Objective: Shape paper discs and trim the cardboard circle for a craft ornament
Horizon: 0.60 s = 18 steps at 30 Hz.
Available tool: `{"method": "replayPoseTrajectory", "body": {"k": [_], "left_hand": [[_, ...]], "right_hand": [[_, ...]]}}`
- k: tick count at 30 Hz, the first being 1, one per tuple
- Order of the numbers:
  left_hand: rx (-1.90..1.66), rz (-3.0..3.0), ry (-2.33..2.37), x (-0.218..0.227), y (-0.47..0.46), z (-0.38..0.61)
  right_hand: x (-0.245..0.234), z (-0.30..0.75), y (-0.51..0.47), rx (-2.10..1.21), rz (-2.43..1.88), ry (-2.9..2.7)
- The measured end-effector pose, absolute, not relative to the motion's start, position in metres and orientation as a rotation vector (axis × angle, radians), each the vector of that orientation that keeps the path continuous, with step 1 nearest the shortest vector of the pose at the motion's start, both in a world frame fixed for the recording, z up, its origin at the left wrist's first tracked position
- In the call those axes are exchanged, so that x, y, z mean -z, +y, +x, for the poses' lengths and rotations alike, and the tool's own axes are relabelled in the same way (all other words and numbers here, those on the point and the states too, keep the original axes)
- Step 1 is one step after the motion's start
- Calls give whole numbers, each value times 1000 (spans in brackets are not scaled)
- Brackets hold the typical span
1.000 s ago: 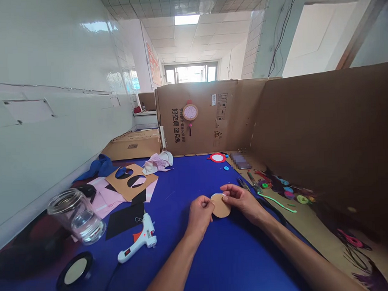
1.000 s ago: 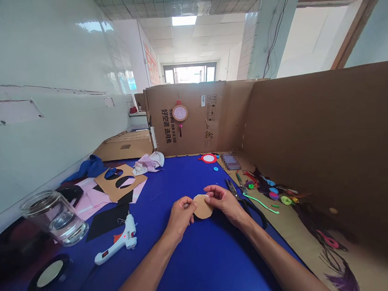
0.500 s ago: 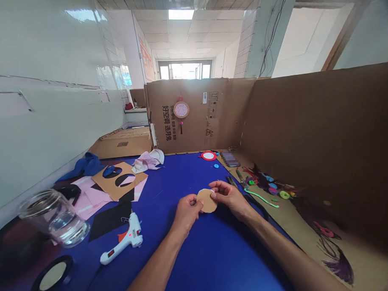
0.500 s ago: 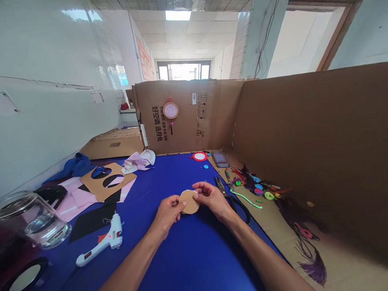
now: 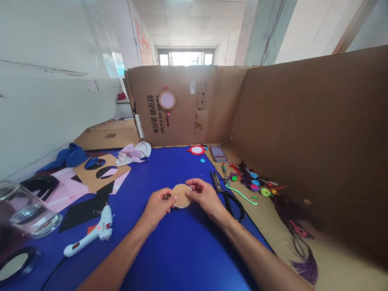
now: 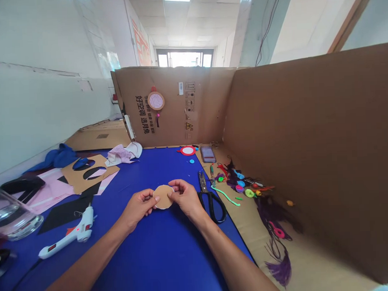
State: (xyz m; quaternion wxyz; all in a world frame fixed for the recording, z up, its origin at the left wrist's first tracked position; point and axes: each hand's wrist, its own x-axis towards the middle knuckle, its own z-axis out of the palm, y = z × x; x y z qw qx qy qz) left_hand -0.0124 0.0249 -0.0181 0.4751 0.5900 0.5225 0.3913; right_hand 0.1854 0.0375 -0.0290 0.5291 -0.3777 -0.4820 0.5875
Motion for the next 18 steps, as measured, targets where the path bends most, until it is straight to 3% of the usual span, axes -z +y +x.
{"method": "replayPoseTrajectory", "body": {"k": [11, 18], "left_hand": [[-1045, 1429, 1299, 18, 27, -16], [-1143, 1341, 1207, 18, 27, -14]], "right_hand": [[27, 187, 40, -1259, -935, -1166], [18, 190, 38, -699, -1059, -1401]]}}
